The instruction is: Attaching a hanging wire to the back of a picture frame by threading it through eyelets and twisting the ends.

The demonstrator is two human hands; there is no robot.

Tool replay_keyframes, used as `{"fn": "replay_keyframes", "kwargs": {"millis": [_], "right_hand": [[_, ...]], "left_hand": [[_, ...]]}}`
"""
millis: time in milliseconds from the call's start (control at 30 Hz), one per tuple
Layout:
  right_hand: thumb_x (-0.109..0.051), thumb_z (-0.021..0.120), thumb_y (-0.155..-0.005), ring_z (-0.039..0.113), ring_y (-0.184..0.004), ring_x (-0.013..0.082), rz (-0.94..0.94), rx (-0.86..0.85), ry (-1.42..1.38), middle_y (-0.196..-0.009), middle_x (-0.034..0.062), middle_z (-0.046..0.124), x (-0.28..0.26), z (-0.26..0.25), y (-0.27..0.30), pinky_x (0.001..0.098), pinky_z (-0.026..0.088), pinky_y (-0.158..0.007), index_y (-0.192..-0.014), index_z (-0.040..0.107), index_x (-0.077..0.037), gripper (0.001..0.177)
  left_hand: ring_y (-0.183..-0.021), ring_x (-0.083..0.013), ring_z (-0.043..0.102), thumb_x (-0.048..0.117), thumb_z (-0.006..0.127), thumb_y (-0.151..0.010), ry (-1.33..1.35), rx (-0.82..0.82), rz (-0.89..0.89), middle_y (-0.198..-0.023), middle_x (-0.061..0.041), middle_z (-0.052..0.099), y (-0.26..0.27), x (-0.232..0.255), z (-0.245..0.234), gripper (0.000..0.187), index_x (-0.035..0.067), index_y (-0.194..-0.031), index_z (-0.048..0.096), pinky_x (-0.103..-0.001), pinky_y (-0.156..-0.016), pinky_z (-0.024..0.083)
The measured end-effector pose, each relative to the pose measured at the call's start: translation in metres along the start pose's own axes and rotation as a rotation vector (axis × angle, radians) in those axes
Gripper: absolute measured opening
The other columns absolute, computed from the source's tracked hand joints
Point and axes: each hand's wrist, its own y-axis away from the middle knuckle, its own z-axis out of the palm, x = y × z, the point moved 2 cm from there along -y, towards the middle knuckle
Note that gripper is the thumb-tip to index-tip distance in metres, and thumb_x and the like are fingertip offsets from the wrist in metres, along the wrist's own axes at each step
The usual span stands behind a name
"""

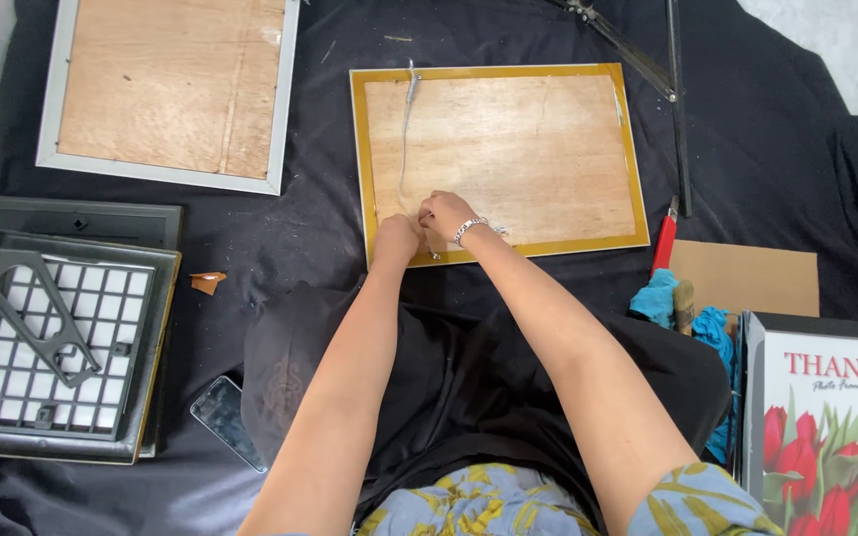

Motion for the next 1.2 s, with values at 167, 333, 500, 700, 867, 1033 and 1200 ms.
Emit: {"fn": "replay_keyframes", "kwargs": {"millis": [167,333,500,700,867,1033,1200], "right_hand": [[-0.022,0.073,-0.090,0.070,-0.103,0.0346,-0.130,0.071,0.042,-0.097,0.0096,0.068,-0.005,-0.013,0.010,0.0414,0.059,-0.091,-0.093,0.079,-0.023,0.007],[-0.020,0.075,-0.088,0.070,-0.099,0.0343,-0.235,0.132,0.086,-0.092,0.0092,0.068,-0.010,-0.017,0.008,0.0402,0.060,-0.087,-0.087,0.076,-0.022,0.003],[-0.016,0.074,-0.085,0.071,-0.094,0.0302,-0.251,0.179,0.128,-0.088,0.0057,0.066,-0.008,-0.015,0.007,0.0368,0.061,-0.082,-0.085,0.073,-0.021,0.005],[-0.015,0.070,-0.084,0.071,-0.093,0.0299,-0.223,0.192,0.171,-0.087,0.0067,0.066,0.000,-0.008,0.006,0.0371,0.061,-0.080,-0.085,0.069,-0.016,0.002],[-0.016,0.068,-0.086,0.072,-0.092,0.0325,-0.147,0.136,0.184,-0.088,0.0095,0.069,-0.002,-0.009,0.002,0.0399,0.061,-0.080,-0.086,0.074,-0.016,0.006],[-0.022,0.069,-0.088,0.075,-0.094,0.0326,-0.020,0.030,0.195,-0.087,0.0107,0.073,0.000,0.004,-0.011,0.0423,0.062,-0.082,-0.090,0.078,-0.014,0.012],[-0.030,0.067,-0.085,0.074,-0.097,0.0322,0.080,0.013,0.098,-0.090,0.0084,0.076,-0.010,-0.009,-0.001,0.0436,0.062,-0.084,-0.093,0.080,-0.021,0.018]], "left_hand": [[-0.104,-0.0330,0.073,0.031,0.069,-0.085,0.253,-0.098,-0.121,-0.095,-0.009,0.078,-0.020,-0.010,0.012,0.020,0.021,-0.097,0.082,-0.042,-0.093,0.060],[-0.113,-0.0348,0.069,0.037,0.069,-0.092,0.481,-0.152,-0.218,-0.105,-0.012,0.078,0.010,0.008,-0.030,0.022,0.025,-0.103,0.082,-0.045,-0.097,0.058],[-0.090,-0.0241,0.076,0.013,0.054,-0.105,1.098,-0.303,-0.303,-0.106,-0.022,0.074,-0.007,-0.008,-0.017,0.032,-0.003,-0.131,0.062,-0.035,-0.080,0.067],[-0.086,-0.0242,0.077,-0.002,0.079,-0.083,0.962,-0.259,-0.227,-0.108,-0.020,0.074,-0.031,-0.012,0.011,0.073,0.004,-0.148,0.047,-0.035,-0.070,0.071],[-0.085,-0.0210,0.076,-0.008,0.074,-0.083,0.972,-0.231,-0.185,-0.108,-0.020,0.075,-0.017,-0.002,-0.008,0.097,0.011,-0.162,0.020,-0.031,-0.075,0.071],[-0.084,-0.0129,0.075,0.002,0.078,-0.081,0.707,-0.172,-0.124,-0.099,-0.008,0.078,-0.023,-0.002,-0.006,0.099,0.016,-0.162,0.023,-0.026,-0.077,0.070],[-0.082,-0.0168,0.073,0.000,0.079,-0.082,0.800,-0.150,-0.123,-0.099,-0.014,0.075,-0.023,-0.004,-0.003,0.099,0.019,-0.162,0.025,-0.028,-0.076,0.070]]}}
